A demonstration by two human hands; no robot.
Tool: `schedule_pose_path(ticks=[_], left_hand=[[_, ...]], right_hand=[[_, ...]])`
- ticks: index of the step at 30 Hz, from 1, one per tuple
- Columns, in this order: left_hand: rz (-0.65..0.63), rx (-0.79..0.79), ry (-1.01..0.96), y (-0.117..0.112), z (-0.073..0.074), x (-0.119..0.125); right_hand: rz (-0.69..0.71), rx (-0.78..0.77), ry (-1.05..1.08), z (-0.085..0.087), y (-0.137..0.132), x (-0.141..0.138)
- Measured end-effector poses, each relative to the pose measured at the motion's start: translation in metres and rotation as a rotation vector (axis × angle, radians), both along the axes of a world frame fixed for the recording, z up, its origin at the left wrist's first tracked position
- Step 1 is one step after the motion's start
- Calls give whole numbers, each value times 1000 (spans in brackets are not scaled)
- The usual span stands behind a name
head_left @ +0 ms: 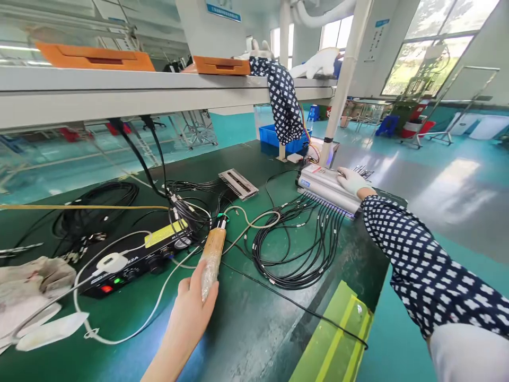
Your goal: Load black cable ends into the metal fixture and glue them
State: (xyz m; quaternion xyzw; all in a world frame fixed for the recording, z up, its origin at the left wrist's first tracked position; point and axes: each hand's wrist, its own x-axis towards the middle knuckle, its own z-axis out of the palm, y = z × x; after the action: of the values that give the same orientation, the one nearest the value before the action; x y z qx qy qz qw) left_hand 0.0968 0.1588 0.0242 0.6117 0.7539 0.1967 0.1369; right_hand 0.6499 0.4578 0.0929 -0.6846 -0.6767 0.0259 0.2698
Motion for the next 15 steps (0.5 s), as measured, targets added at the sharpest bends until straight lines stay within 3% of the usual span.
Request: schedule_pose_path(ticks=[2,5,9,12,15], left_hand=[[-22,-8,-64,3,-1,-4],[16,47,-93,-4,-9,-30],[123,96,-78,-29,-37,-72],[38,77,1,-44,-60,-82],[-60,118,133,-47,-69,-78]], right_hand=[[12,-7,14,-1,6,-1],[33,-3,46,-3,15,0],[68,3,93,-6,23,0],[88,9,133,0,26,-4],[96,15,179,15,30,-18]])
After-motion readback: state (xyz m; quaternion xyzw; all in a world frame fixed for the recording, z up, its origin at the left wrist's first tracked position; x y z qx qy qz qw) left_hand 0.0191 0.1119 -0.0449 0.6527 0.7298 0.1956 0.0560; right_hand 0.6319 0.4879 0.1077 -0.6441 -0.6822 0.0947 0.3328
